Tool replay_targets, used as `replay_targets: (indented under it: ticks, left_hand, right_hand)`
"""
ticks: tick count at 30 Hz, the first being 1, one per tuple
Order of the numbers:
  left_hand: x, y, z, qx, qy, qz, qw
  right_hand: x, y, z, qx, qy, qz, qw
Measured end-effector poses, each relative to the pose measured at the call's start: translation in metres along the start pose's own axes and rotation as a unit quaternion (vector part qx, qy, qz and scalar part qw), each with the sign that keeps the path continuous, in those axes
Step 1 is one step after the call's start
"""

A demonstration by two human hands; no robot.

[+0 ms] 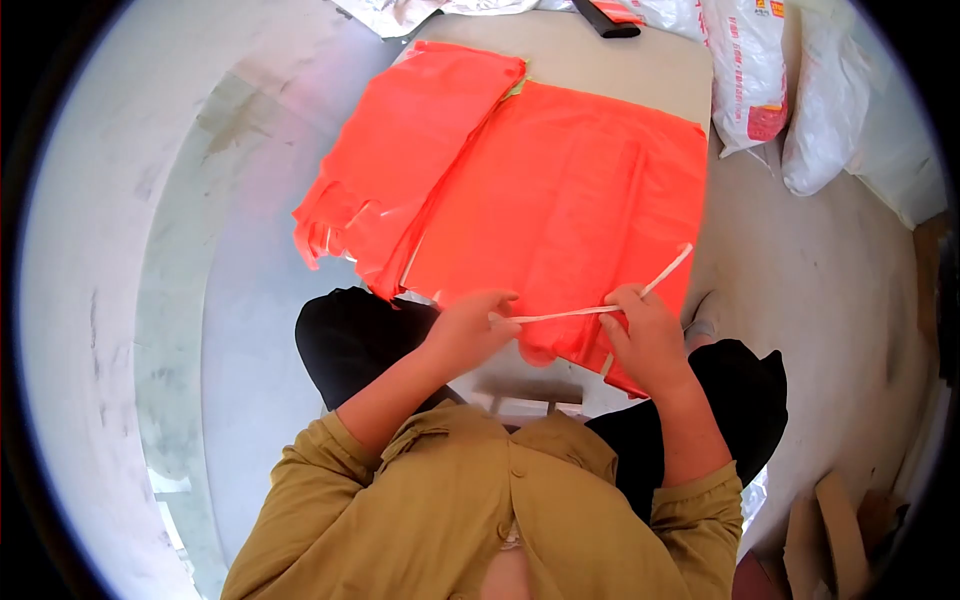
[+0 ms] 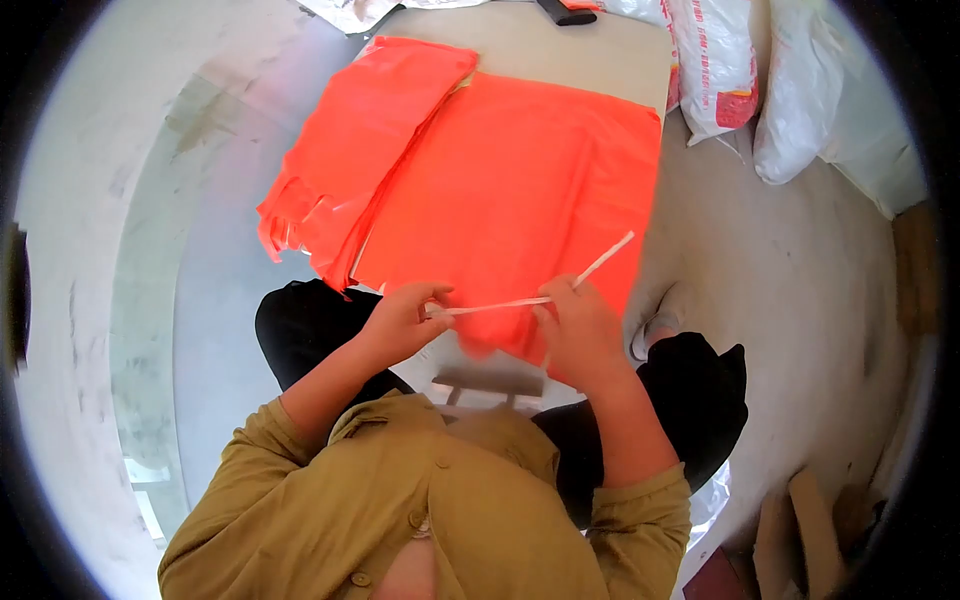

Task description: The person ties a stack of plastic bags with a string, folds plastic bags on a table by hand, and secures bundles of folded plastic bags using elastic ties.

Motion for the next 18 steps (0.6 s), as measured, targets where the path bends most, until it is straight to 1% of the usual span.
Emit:
replay_targets:
  ticks: [3, 5, 8, 9, 12, 15, 17, 18]
  left_hand:
    - [-0.010, 0.016, -0.014, 0.002, -0.011, 0.006, 1.000]
    - [-0.015, 0.017, -0.011, -0.024, -0.048, 0.006, 0.999]
    - [-0.022, 0.015, -0.007, -0.033, -0.091, -0.012, 0.995]
    - [-0.022, 0.015, -0.007, -0.031, -0.104, -0.022, 0.994]
    - [-0.023, 0.027, -0.020, -0.015, -0.063, 0.020, 0.998]
    - [-0.024, 0.035, -0.037, 0.104, -0.075, 0.008, 0.992]
    - [-0.018, 0.035, -0.044, 0.127, -0.091, -0.009, 0.988]
    - [-0.012, 0.034, -0.049, 0.139, -0.100, -0.017, 0.985]
  right_hand:
    - [0.001, 0.008, 0.010, 0.011, 0.047, -0.001, 0.999]
    - [-0.001, 0.013, 0.011, -0.005, 0.085, -0.022, 0.996]
    - [-0.003, 0.019, 0.014, 0.012, 0.083, -0.004, 0.996]
    - [-0.004, 0.021, 0.016, 0.015, 0.082, -0.011, 0.996]
    - [-0.008, 0.021, 0.018, 0.017, 0.082, -0.035, 0.996]
    - [-0.008, 0.021, 0.015, -0.004, 0.092, -0.063, 0.994]
    - [-0.006, 0.021, 0.012, -0.029, 0.092, -0.086, 0.992]
    - [-0.005, 0.020, 0.010, -0.021, 0.086, -0.110, 0.990]
Point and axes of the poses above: each hand's wrist, its own x-axis away from the middle knuckle, its own y-axis out of the palm, z = x × y, the point moved 1 cm from there along -x, towards the middle knuckle, and after that the axes turned 6 degrees about y, right-handed, at the moved point
